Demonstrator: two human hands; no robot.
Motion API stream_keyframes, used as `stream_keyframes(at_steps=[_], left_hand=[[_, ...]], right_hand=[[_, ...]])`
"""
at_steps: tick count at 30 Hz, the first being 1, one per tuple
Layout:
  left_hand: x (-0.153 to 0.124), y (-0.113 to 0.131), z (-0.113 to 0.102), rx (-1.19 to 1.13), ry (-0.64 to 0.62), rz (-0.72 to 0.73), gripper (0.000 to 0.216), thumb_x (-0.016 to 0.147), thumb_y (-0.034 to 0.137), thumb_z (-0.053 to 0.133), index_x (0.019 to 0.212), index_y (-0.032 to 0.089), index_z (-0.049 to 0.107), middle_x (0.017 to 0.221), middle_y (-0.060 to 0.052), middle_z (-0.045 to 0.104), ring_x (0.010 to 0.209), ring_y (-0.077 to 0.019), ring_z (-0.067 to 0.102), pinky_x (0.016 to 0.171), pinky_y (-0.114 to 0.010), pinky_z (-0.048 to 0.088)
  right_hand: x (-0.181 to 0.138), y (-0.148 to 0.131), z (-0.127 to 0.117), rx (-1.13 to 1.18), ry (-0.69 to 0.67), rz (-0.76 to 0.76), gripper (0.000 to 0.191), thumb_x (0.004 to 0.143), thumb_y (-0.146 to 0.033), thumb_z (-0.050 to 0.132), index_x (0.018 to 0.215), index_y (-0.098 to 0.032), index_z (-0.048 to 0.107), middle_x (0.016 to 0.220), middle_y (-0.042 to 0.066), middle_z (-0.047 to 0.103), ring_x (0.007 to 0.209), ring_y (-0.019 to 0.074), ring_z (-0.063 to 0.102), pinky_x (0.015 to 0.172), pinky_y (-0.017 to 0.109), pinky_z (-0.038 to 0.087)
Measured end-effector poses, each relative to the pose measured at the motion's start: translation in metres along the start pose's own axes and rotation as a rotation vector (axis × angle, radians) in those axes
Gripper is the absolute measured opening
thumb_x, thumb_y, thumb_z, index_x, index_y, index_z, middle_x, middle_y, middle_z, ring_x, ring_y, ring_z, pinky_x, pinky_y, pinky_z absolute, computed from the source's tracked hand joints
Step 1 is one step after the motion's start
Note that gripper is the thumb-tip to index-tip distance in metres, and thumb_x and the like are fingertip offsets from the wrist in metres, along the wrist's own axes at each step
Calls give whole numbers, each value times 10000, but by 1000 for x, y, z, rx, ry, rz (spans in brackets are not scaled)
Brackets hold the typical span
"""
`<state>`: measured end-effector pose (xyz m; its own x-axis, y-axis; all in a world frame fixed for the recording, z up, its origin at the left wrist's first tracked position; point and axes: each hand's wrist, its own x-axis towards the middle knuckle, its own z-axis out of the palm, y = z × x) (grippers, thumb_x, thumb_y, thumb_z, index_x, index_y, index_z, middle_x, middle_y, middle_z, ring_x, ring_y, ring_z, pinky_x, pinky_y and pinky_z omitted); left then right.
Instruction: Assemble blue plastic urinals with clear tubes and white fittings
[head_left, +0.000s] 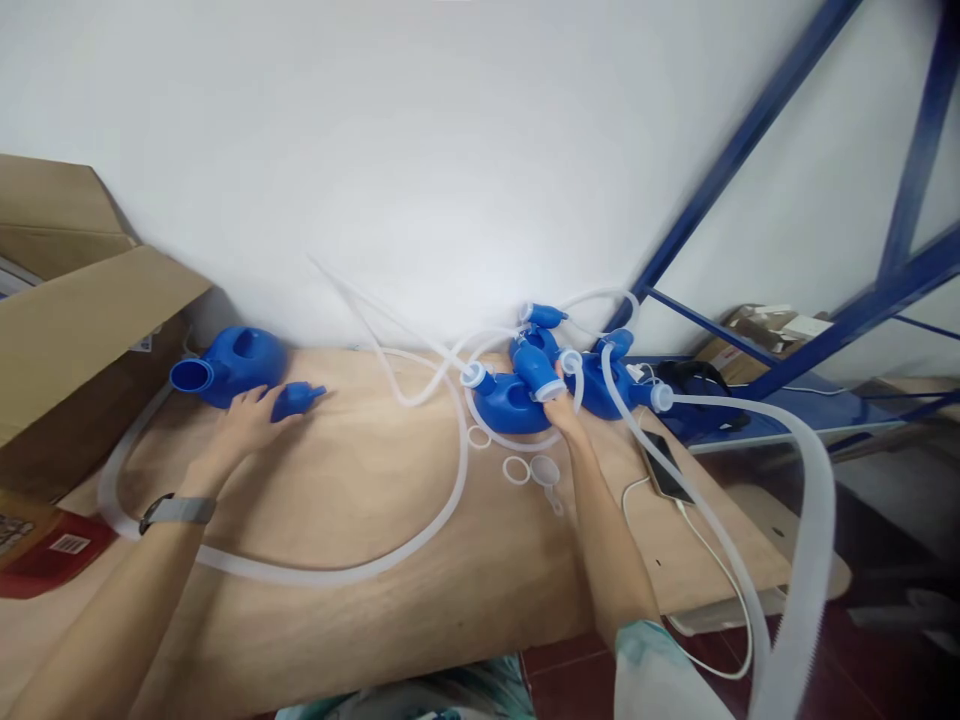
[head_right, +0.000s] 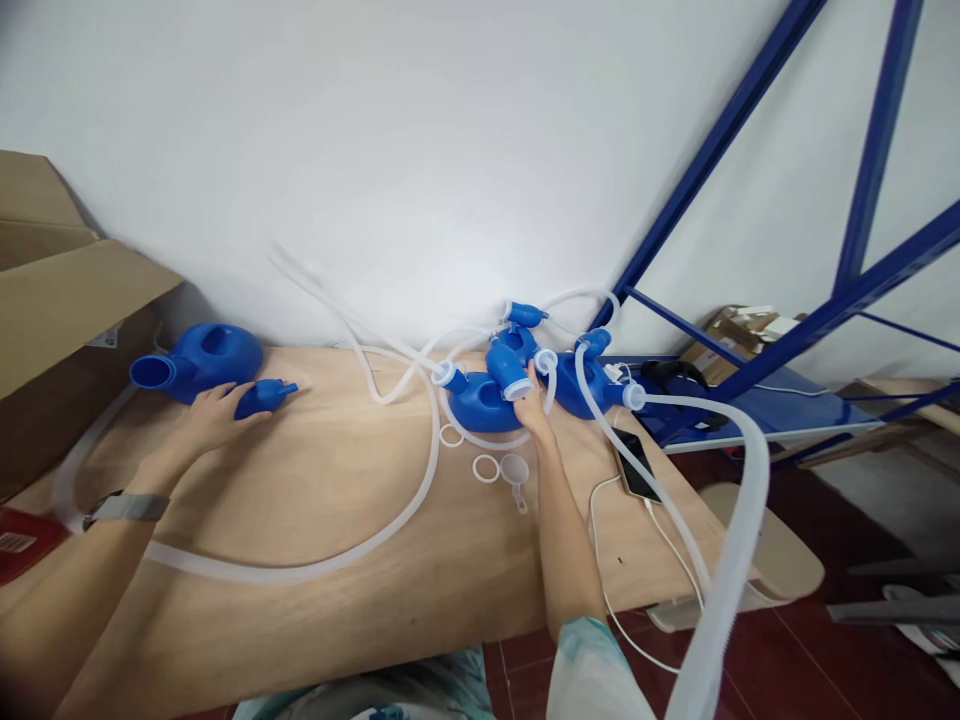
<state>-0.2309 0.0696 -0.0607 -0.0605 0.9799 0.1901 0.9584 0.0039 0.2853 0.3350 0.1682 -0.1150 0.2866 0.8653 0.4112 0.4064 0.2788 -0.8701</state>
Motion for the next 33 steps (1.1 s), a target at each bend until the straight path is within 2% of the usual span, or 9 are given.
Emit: stream_keyframes(at_steps=[4,8,11,13,19,23,25,28,33], left_hand=[[-12,-8,16,-70,120,77,419,1004,409,486,1329,160,578,1263,-138,636,1276,-398,560,1108,-575,456],[-23,-18,28,-94,188,154,320,989,364,497,1270,239,584,1139,-73,621,1133,-348,592,1056,-568,498],[-22,-32,34,-142,201,173,322,961,433,563,1222,252,612,1138,-64,607,1131,-356,599,1054,-588,505],[-19,-40,38,-171,190,165,360,925,495,600,1183,245,629,1163,-74,622,1151,-377,613,1051,-600,510],[-22,-22,43,-345,121,169,638,788,680,702,1231,222,671,1248,-167,704,1165,-437,674,998,-561,546],[-34,26,37,-711,218,104,902,657,633,879,1398,233,556,1240,-135,705,1153,-368,693,968,-504,583],[-38,49,35,-892,284,56,975,638,596,912,1449,243,502,1180,-103,706,1074,-319,717,890,-452,617],[-45,74,34,-1018,318,85,835,727,592,868,1411,233,549,1212,-113,706,1087,-305,720,891,-432,623],[-61,109,33,-677,65,495,695,956,465,714,1571,252,468,1477,-157,632,1333,-332,631,1111,-492,517]], right_hand=[[1,-7,-12,193,81,43,721,882,-391,624,1551,-203,435,1437,192,630,1290,276,653,1052,511,543],[-25,-31,-18,331,247,-30,547,869,-350,638,1392,-202,573,1348,150,677,1276,273,661,1097,506,514],[-66,-49,-14,170,332,-140,351,941,-346,619,1254,-190,651,1213,126,713,1169,264,679,1078,494,524],[-95,-56,-8,-61,242,-271,271,997,-334,568,1197,-199,692,1146,122,722,1119,274,678,1049,502,539],[-145,-45,27,-705,-448,-485,300,1020,-294,565,1239,-201,746,1315,187,690,1213,366,610,1016,561,565],[-152,-31,47,-849,-477,-474,264,1035,-276,543,1185,-185,741,1419,218,620,1312,387,548,1040,583,552],[-154,-27,51,-834,-454,-441,233,1041,-255,523,1095,-177,736,1454,235,595,1368,401,518,1055,608,535],[-152,-32,49,-679,-494,-341,225,1053,-271,504,965,-187,693,1498,232,577,1493,407,433,1143,664,449],[-147,-88,36,24,-589,-27,257,1098,-476,437,1032,-264,566,1549,121,597,1516,278,489,1220,570,424]])
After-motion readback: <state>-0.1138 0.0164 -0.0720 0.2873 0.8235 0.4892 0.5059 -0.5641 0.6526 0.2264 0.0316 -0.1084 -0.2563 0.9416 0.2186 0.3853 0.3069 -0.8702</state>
